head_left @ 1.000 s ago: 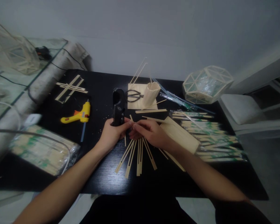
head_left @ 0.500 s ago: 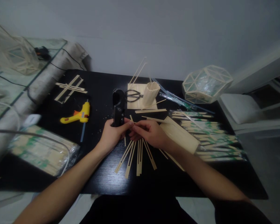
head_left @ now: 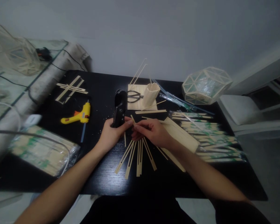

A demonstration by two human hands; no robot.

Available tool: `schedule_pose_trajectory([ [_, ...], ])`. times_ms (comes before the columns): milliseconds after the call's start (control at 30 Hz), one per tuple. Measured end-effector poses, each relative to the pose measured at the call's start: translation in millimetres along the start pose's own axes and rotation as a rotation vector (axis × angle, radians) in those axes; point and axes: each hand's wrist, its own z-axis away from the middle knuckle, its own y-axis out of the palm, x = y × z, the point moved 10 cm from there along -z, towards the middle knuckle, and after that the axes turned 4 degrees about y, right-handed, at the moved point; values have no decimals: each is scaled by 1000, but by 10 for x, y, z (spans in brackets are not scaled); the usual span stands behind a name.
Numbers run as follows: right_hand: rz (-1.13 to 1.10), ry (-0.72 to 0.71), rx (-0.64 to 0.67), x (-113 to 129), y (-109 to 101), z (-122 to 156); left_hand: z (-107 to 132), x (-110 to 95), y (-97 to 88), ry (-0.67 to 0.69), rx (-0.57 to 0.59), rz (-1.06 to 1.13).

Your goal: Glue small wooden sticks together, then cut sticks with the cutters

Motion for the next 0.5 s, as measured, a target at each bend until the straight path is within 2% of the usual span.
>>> schedule_pose_trajectory([
  [100, -7, -20, -20, 113, -90, 22, -46, -137, -110, 108, -27, -150],
  [200, -15, -59, -25, 270, -184, 60, -83, -333, -225, 266, -71, -411],
  [267, -16, -87, -6, 377, -220, 94, -97, -429, -239, 354, -57, -566],
  [367, -13, -111, 43, 487, -231, 141, -92, -499, -168, 458, 34, -718],
  [500, -12, -91, 121, 504, -170, 176, -55, -502, -38, 531, 168, -763],
])
